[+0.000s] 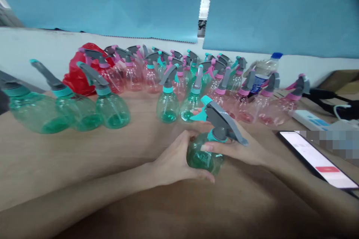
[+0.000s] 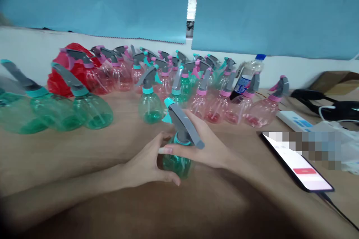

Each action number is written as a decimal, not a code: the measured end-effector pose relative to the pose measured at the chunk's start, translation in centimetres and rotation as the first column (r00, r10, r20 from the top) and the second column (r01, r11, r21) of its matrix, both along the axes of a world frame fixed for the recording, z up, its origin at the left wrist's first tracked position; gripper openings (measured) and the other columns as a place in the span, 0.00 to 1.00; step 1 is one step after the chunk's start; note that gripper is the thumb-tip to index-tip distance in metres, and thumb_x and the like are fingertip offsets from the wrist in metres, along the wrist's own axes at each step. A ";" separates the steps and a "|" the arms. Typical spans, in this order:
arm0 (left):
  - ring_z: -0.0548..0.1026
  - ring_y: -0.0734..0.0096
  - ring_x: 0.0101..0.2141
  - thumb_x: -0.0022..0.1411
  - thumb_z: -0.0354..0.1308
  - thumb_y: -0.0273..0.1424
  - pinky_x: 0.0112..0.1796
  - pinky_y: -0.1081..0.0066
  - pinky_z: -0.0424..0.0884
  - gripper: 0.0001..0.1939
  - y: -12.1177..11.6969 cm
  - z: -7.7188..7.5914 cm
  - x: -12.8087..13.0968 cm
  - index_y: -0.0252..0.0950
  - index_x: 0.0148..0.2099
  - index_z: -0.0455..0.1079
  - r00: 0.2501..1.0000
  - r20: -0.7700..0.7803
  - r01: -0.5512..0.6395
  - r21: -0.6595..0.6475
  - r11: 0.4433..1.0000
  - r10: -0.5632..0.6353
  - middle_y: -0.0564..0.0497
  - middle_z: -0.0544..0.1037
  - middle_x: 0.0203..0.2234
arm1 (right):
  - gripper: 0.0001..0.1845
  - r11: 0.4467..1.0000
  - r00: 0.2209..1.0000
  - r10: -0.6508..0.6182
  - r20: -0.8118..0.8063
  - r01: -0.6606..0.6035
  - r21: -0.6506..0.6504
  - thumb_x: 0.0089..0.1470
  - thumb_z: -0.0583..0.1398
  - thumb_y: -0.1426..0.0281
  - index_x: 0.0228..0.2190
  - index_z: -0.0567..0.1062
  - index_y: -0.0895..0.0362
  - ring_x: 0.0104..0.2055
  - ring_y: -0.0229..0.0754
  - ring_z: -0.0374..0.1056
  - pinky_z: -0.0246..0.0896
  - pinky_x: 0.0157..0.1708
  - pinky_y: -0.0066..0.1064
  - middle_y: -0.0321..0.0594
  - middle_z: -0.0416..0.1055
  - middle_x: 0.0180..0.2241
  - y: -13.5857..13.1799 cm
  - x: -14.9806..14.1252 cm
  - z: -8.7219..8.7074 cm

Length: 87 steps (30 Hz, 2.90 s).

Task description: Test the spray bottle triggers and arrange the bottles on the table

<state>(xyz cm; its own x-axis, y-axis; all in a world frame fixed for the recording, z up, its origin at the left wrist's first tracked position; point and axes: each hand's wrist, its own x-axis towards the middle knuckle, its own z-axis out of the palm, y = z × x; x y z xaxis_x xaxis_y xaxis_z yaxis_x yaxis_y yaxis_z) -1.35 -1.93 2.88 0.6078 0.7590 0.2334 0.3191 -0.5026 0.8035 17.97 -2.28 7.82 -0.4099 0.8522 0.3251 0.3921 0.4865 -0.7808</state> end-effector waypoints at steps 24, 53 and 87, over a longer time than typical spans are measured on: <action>0.56 0.46 0.60 0.51 0.63 0.53 0.56 0.48 0.56 0.49 2.2 -1.8 -1.1 0.45 0.68 0.44 0.895 -0.445 0.091 0.229 0.969 0.021 0.42 0.57 0.61 | 0.13 0.973 0.977 -0.207 -0.056 0.211 0.094 0.47 0.57 0.70 0.37 0.70 0.46 0.19 0.39 0.64 0.66 0.20 0.33 0.32 0.68 0.22 1.6 2.7 -0.3; 0.55 0.46 0.60 0.60 0.55 0.52 0.56 0.47 0.53 0.39 2.4 -2.3 -1.7 0.42 0.67 0.49 0.869 -0.492 0.136 0.326 0.936 0.045 0.41 0.58 0.62 | 0.13 0.989 0.984 -0.129 -0.121 0.136 0.052 0.48 0.59 0.74 0.37 0.69 0.48 0.38 0.43 0.73 0.74 0.35 0.33 0.36 0.74 0.37 1.9 2.7 0.1; 0.54 0.49 0.61 0.63 0.51 0.51 0.56 0.50 0.54 0.38 2.4 -2.3 -1.6 0.39 0.68 0.47 0.819 -0.570 0.184 0.374 0.909 0.069 0.39 0.58 0.61 | 0.10 0.998 0.985 -0.022 -0.173 0.031 0.051 0.47 0.56 0.78 0.31 0.71 0.53 0.32 0.34 0.72 0.73 0.36 0.25 0.37 0.71 0.36 2.1 2.8 -0.3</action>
